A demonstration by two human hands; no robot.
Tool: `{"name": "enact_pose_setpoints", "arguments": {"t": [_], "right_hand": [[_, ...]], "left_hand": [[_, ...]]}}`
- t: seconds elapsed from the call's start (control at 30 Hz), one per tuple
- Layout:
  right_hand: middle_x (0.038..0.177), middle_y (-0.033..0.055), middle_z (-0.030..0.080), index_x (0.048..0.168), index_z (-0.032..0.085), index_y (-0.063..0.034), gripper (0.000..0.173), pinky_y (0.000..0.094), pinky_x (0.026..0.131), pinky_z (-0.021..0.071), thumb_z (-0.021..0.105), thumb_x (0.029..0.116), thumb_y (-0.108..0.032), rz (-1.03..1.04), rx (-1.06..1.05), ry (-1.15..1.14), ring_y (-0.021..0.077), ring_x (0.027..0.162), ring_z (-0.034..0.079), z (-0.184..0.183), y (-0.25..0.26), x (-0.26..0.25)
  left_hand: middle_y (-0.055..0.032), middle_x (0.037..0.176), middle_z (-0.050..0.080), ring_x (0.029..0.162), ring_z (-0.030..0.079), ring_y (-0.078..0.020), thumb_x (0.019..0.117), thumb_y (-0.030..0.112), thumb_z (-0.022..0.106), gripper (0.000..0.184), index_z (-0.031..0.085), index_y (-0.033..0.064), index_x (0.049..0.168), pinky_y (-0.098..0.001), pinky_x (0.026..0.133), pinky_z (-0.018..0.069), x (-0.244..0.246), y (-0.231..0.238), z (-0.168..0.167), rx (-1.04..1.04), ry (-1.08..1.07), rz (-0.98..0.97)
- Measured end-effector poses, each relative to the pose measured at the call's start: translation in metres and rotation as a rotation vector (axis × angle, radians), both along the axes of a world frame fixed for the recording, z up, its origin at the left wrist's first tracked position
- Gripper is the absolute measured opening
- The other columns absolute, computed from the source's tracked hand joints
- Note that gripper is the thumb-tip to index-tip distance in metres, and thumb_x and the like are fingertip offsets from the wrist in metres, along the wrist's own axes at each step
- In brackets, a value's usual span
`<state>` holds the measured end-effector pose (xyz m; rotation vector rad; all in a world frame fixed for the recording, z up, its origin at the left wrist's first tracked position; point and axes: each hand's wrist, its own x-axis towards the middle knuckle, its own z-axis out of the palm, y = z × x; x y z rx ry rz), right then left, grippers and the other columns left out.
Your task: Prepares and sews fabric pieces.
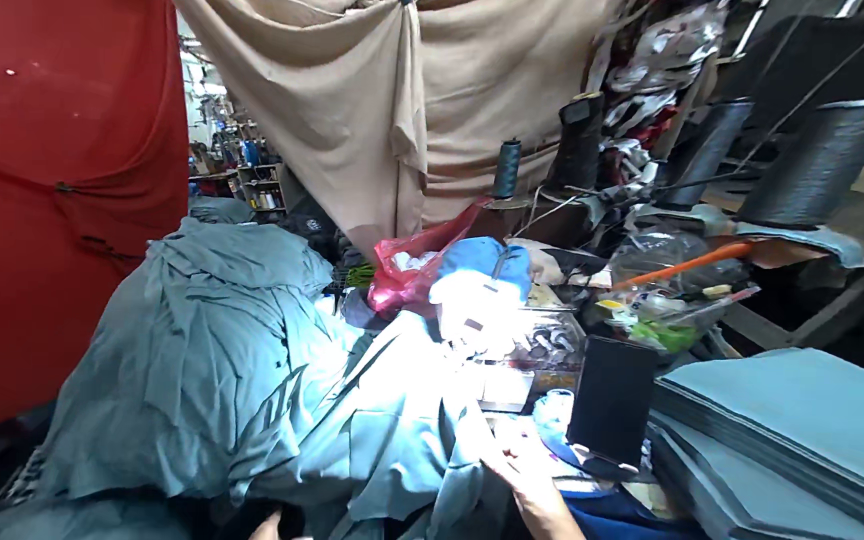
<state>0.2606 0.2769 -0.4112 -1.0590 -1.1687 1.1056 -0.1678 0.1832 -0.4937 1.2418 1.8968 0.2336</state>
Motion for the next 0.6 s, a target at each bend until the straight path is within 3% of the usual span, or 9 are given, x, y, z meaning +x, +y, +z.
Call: {"name": "enact_pose_setpoints", "arguments": {"t": [0.07,0.13,0.2,0.23,0.3,0.37,0.47,0.53,0.6], "right_hand": [[0.082,0.0,0.067,0.091,0.065,-0.0042,0.018,0.0277,0.077,0.0577,0.078,0.0802,-0.009,0.002,-0.028,0.007,0.009,0.079,0.065,0.0,0.001,-0.001],[0.082,0.0009,0.067,0.091,0.065,-0.0038,0.017,0.0282,0.077,0.0577,0.077,0.0798,-0.006,-0.003,-0.036,0.009,0.0099,0.078,0.065,0.003,0.001,-0.003],[0.083,0.0019,0.07,0.094,0.066,-0.0024,0.017,0.0283,0.077,0.0586,0.076,0.0802,-0.004,-0.004,-0.038,0.006,0.0102,0.08,0.068,0.007,0.002,-0.005],[0.086,0.0036,0.071,0.098,0.067,-0.0003,0.02,0.0288,0.079,0.0591,0.076,0.0804,-0.005,0.0,-0.047,0.002,0.0111,0.082,0.069,0.01,0.002,-0.006],[0.088,0.0051,0.072,0.102,0.068,0.0014,0.023,0.0285,0.08,0.0589,0.076,0.0816,-0.006,-0.006,-0.08,-0.007,0.0116,0.084,0.069,0.015,0.001,-0.007],[0.083,0.004,0.071,0.096,0.07,0.0005,0.015,0.0278,0.078,0.0582,0.075,0.0832,-0.005,-0.034,-0.126,-0.011,0.0105,0.08,0.068,0.018,-0.002,-0.01],[0.076,-0.0011,0.07,0.087,0.071,-0.0028,0.005,0.027,0.076,0.0565,0.074,0.0852,-0.006,-0.03,-0.128,-0.024,0.0061,0.073,0.065,0.02,-0.005,-0.015],[0.077,-0.0021,0.07,0.087,0.071,-0.0036,0.001,0.0263,0.077,0.0569,0.072,0.0872,-0.005,0.001,-0.136,0.014,0.0047,0.075,0.066,0.022,-0.008,-0.022],[0.079,-0.0012,0.07,0.088,0.071,-0.0034,0.003,0.0263,0.076,0.057,0.072,0.0866,-0.001,0.015,-0.155,0.082,0.0054,0.076,0.066,0.026,-0.01,-0.034]], "left_hand": [[-0.0311,0.154,0.041,0.146,0.04,-0.0391,0.0786,0.038,0.089,0.107,0.029,-0.0075,0.156,-0.0506,0.123,0.0315,0.014,-0.001,-0.022,0.177,-0.244,0.244],[-0.0273,0.146,0.052,0.139,0.05,-0.0343,0.0832,0.027,0.086,0.088,0.04,-0.0053,0.15,-0.0473,0.119,0.0395,0.044,0.006,-0.033,0.305,-0.415,0.378],[-0.031,0.13,0.062,0.127,0.059,-0.0382,0.0968,0.022,0.07,0.052,0.057,-0.0122,0.133,-0.0507,0.112,0.0434,0.076,0.009,-0.04,0.442,-0.393,0.487],[-0.0341,0.12,0.065,0.118,0.061,-0.0412,0.1013,0.019,0.062,0.042,0.06,-0.0167,0.123,-0.0534,0.107,0.045,0.09,0.007,-0.042,0.549,-0.324,0.573],[-0.0389,0.12,0.062,0.118,0.061,-0.0442,0.1059,0.014,0.051,0.041,0.054,-0.0223,0.125,-0.0527,0.108,0.0446,0.107,-0.001,-0.031,0.772,-0.219,0.752],[-0.0394,0.129,0.057,0.124,0.058,-0.0391,0.1068,0.01,0.044,0.043,0.045,-0.024,0.134,-0.0448,0.112,0.0426,0.101,-0.013,0.009,0.969,-0.201,0.816],[-0.0363,0.119,0.06,0.111,0.064,-0.0225,0.1059,0.007,0.045,0.041,0.043,-0.0267,0.129,-0.0321,0.102,0.0503,0.051,-0.019,0.113,1.245,-0.036,0.665],[-0.0351,0.099,0.066,0.092,0.069,-0.024,0.1039,0.01,0.05,0.038,0.054,-0.0266,0.115,-0.0342,0.089,0.0552,0.009,-0.008,0.19,1.42,0.315,0.498],[-0.0348,0.085,0.065,0.074,0.067,-0.0366,0.1047,0.014,0.049,0.037,0.06,-0.0214,0.104,-0.0473,0.072,0.0545,-0.025,0.023,0.262,1.573,0.62,0.353]]}}
